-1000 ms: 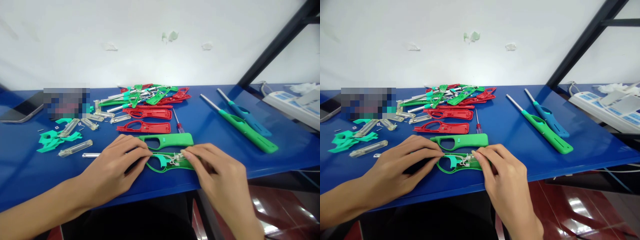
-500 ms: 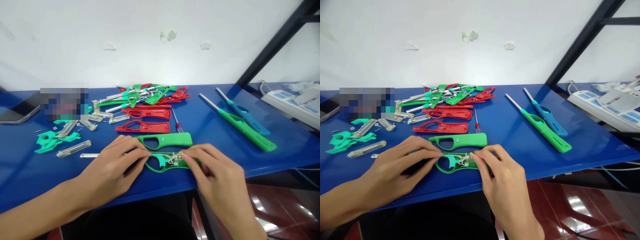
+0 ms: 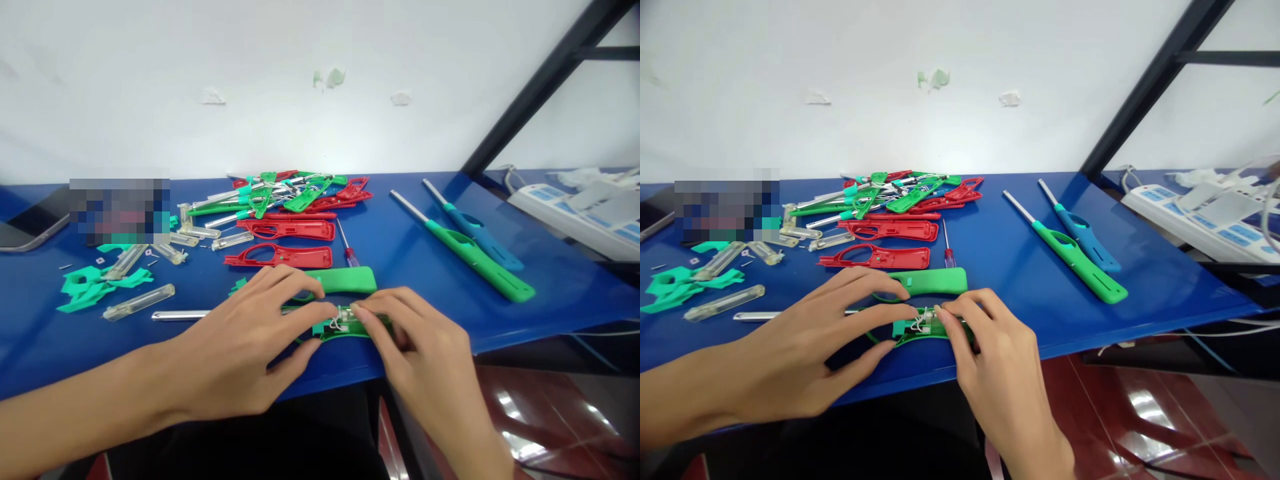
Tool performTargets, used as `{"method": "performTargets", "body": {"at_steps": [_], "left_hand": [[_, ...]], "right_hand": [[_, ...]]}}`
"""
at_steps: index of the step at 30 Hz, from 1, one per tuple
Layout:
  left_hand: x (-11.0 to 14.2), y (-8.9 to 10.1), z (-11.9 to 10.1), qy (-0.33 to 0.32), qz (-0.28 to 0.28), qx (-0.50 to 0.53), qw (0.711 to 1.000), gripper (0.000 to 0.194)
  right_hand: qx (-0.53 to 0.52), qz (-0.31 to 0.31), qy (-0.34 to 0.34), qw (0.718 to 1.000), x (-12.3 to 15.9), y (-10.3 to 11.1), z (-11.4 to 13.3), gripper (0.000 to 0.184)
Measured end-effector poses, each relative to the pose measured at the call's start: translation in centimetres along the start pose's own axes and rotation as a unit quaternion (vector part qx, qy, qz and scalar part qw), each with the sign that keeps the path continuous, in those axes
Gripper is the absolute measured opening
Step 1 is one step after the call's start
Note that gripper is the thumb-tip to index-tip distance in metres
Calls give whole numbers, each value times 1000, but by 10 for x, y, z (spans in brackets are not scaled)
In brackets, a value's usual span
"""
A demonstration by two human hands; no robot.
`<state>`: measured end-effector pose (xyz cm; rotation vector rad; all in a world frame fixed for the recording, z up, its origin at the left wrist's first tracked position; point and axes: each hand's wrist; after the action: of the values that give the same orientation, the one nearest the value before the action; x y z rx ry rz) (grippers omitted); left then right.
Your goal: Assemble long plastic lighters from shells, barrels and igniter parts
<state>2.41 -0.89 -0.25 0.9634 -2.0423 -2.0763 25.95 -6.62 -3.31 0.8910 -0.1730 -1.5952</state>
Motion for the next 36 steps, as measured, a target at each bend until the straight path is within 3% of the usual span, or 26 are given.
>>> {"method": "performTargets", "body": {"at_steps": [5, 13, 36], "left_hand": [[-12, 1, 8, -29, 10, 22, 999, 26], [-8, 0, 8, -50, -3, 47, 998, 31], [-8, -4, 6, -62, 0, 43, 997, 32]], "right_hand": [[-5, 8, -9, 1000, -1, 0, 1, 20], [-18, 16, -22, 999, 2, 1, 0, 18], [-17, 8, -12, 1000, 0, 0, 0, 18]]}}
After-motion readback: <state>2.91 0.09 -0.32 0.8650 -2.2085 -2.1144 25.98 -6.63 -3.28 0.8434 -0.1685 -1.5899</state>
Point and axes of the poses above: each hand's wrist, its own x-axis away from the middle knuckle, its own y-axis out of the back of the hand, z = x × y, and after that the axes turned 12 degrees about -x, right-handed
